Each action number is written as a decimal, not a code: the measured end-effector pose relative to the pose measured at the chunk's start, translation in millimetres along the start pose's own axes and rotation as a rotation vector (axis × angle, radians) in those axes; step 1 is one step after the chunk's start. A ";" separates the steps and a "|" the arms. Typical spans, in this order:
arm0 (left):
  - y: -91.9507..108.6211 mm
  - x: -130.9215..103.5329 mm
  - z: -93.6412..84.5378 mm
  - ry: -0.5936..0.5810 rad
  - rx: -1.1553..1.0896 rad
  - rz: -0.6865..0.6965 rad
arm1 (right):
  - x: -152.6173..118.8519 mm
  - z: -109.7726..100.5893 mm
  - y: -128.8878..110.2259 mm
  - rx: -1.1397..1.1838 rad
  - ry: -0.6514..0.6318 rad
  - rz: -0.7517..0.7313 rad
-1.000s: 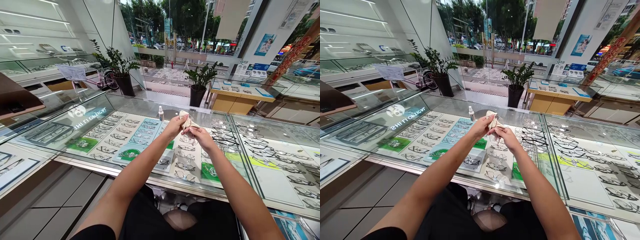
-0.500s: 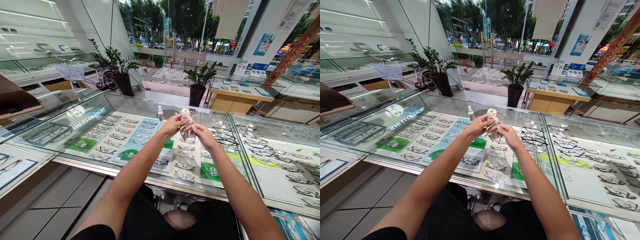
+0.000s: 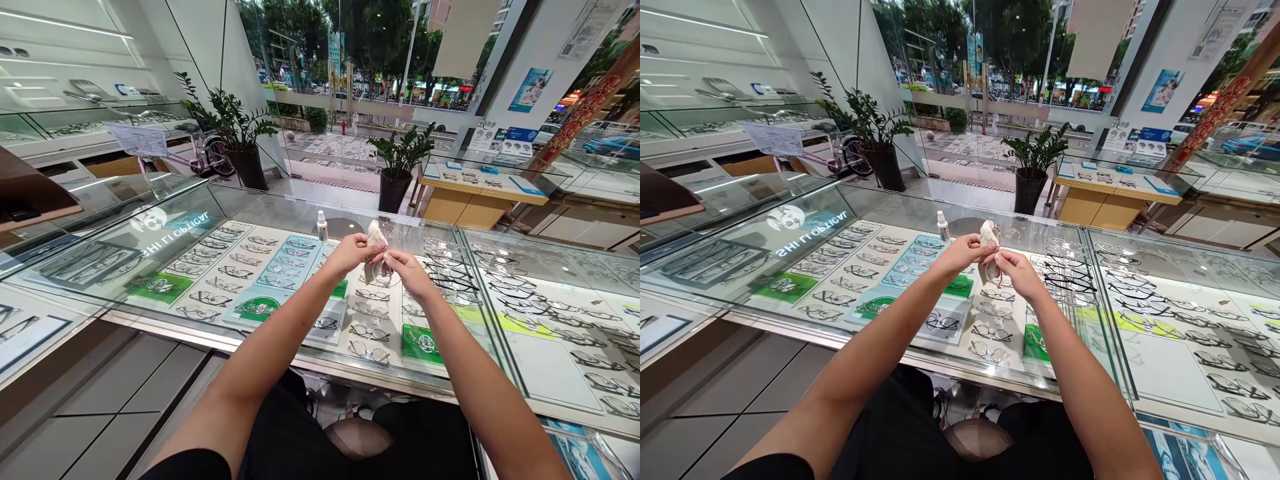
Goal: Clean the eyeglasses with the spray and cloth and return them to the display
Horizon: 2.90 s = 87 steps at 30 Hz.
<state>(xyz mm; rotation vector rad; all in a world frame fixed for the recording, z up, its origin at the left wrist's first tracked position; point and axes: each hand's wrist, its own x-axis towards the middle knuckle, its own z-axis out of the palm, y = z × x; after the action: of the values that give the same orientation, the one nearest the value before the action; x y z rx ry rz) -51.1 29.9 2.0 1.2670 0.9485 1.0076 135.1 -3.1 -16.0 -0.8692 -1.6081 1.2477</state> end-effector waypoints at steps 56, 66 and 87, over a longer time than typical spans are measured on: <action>-11.0 17.0 0.1 -0.142 -0.293 -0.009 | 0.3 -24.3 -7.2 0.064 0.318 -0.105; -6.6 3.8 12.1 -0.299 -0.111 -0.041 | 2.7 -19.8 -1.3 0.110 0.382 -0.086; -10.5 -7.1 31.8 -0.177 0.041 -0.061 | -0.4 -7.1 -7.1 0.116 0.424 -0.110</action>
<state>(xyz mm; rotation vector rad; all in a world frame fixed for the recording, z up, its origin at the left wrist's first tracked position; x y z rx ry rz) -22.1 13.5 -6.0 1.3300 0.8698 0.8178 141.9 -2.7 -8.6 -0.8893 -1.2168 0.9892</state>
